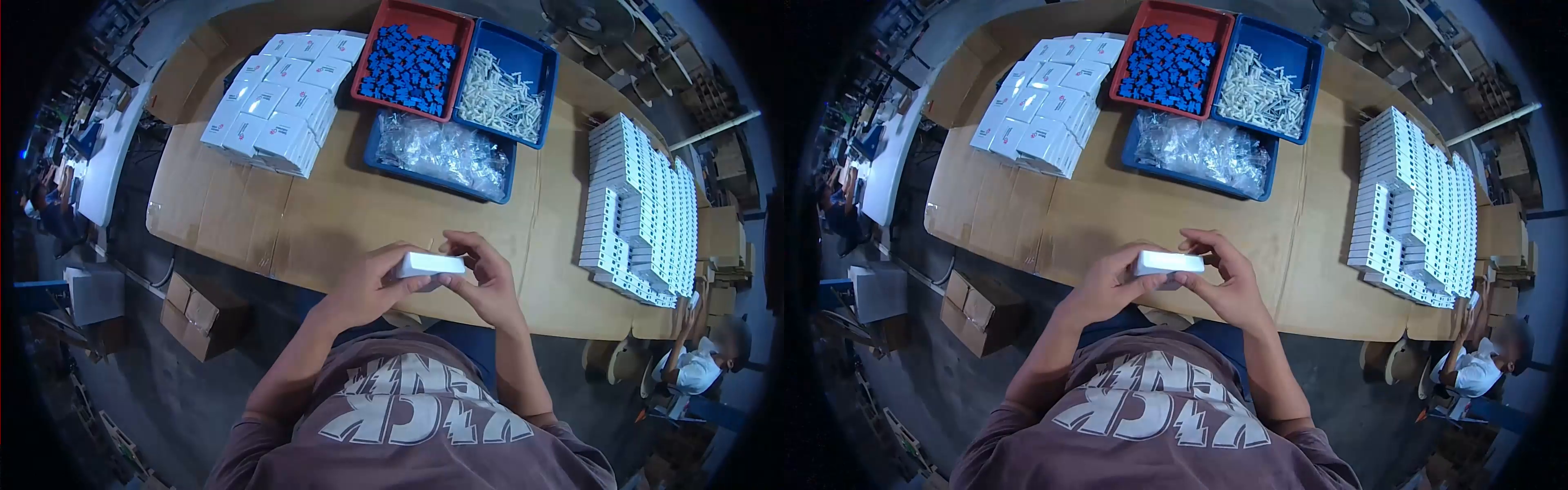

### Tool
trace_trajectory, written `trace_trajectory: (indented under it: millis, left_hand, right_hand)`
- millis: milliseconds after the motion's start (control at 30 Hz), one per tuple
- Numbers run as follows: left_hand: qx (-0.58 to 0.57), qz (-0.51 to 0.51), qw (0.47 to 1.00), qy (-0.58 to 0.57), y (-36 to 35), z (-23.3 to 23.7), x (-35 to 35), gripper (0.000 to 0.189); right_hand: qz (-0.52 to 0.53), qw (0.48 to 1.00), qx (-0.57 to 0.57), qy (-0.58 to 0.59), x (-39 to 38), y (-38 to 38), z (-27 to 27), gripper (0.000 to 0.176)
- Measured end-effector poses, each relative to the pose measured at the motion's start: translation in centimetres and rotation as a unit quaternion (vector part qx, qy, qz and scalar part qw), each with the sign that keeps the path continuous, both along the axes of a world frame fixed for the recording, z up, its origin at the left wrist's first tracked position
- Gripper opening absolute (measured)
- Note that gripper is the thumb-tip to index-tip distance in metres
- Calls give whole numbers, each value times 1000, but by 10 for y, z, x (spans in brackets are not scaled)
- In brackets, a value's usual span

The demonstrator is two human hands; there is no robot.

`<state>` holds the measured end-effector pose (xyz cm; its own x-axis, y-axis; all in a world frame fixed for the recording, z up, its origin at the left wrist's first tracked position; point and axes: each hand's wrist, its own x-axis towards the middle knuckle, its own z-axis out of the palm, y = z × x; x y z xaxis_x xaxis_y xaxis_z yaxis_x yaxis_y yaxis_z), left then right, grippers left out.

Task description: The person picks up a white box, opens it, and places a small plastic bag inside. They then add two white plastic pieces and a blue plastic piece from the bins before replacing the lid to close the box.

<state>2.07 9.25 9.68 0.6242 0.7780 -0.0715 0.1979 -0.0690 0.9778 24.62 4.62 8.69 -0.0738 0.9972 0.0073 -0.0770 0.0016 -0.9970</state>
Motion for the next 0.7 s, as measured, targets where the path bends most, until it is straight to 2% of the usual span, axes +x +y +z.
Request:
trace_trajectory:
  millis: [33, 100, 133, 167, 200, 267, 333, 367, 467, 500, 600, 633, 700]
  left_hand:
    - [57, -37, 997, 46, 2, 5, -1, 37]
    - [-4, -14, 996, 90, 0, 10, 2, 41]
    - [-33, -4, 993, 111, -1, 11, 6, 43]
    - [-47, 65, 997, 10, -6, -5, 10, 47]
    - [-42, 78, 996, -15, -5, -3, 10, 48]
    - [-34, 104, 992, -66, -1, 4, 11, 51]
    - [-24, 137, 988, -69, -1, -14, 7, 48]
    - [-21, 140, 987, -72, -1, -19, 5, 46]
    - [21, 135, 988, -75, 0, -9, 6, 37]
    - [43, 123, 989, -68, 1, -8, 6, 36]
    - [59, 109, 991, -55, -2, -12, 9, 33]
    - [55, 109, 991, -56, -2, -12, 9, 32]
    - [59, 107, 991, -51, -1, -12, 10, 31]
  right_hand:
    - [28, 999, 12, -34, 4, 0, 0, 32]
    - [84, 990, 31, -105, 15, 1, -6, 38]
    - [61, 997, 6, -54, 15, 1, -9, 39]
    - [36, 999, -18, -4, 14, 1, -10, 40]
    - [11, 998, -42, 46, 14, 2, -12, 42]
    - [-21, 995, -39, 87, 16, 3, -19, 52]
    - [-47, 988, -49, 140, 14, 3, -18, 58]
    - [-27, 993, -41, 106, 16, 2, -20, 65]
    - [33, 997, 27, -62, 15, 5, -8, 67]
    - [13, 996, 43, -81, 10, 5, -2, 56]
    - [28, 982, 76, -168, 6, 10, 7, 39]
    - [0, 986, 75, -147, 1, 12, 10, 29]
    - [9, 983, 92, -160, 3, 14, 6, 30]
